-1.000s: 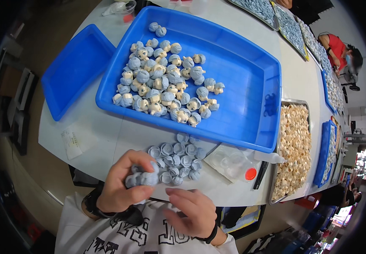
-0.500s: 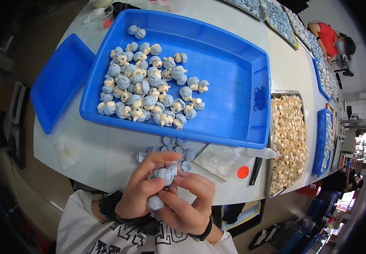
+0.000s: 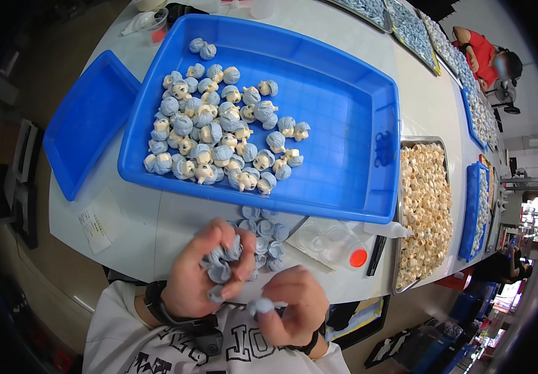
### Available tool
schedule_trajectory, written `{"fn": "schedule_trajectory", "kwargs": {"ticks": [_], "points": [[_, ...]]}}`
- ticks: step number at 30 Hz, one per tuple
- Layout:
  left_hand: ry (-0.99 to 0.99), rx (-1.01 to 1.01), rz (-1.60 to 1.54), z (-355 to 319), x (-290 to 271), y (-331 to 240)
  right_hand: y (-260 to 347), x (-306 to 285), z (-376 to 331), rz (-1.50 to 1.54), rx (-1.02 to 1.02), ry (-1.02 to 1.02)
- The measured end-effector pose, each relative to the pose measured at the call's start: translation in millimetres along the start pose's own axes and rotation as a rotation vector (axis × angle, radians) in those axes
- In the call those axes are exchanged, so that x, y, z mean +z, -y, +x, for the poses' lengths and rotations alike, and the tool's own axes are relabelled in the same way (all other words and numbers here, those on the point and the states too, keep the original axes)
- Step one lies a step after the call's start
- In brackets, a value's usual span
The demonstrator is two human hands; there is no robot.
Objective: The person assembles small decorative items by hand at a workstation. They pick up a light blue plastic shell and a small white figurine, then insert the figurine into the shell. The completed items are placed into a blue tray. The process is repeated continuously throughout the clip.
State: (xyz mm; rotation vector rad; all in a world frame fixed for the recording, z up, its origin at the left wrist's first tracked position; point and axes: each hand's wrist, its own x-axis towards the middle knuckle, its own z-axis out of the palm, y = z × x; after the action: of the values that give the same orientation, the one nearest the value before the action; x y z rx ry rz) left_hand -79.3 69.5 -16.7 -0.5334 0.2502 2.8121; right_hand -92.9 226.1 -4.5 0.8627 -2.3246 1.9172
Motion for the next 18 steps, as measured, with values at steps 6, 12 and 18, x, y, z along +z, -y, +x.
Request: {"fn": "schedule_trajectory", "kwargs": {"ticks": [6,12,18], "points": [[-0.036,0.046,0.114,2,6,0,11,9,13,0.235,-0.007,0.278],[-0.098,0.006,0.196,1,8,0,3,3,0,0.271,0.049,0.019],[0.012,-0.208,0.437,-15,12,-8,4,-11,-5,0.25,0.149,-0.134]]}}
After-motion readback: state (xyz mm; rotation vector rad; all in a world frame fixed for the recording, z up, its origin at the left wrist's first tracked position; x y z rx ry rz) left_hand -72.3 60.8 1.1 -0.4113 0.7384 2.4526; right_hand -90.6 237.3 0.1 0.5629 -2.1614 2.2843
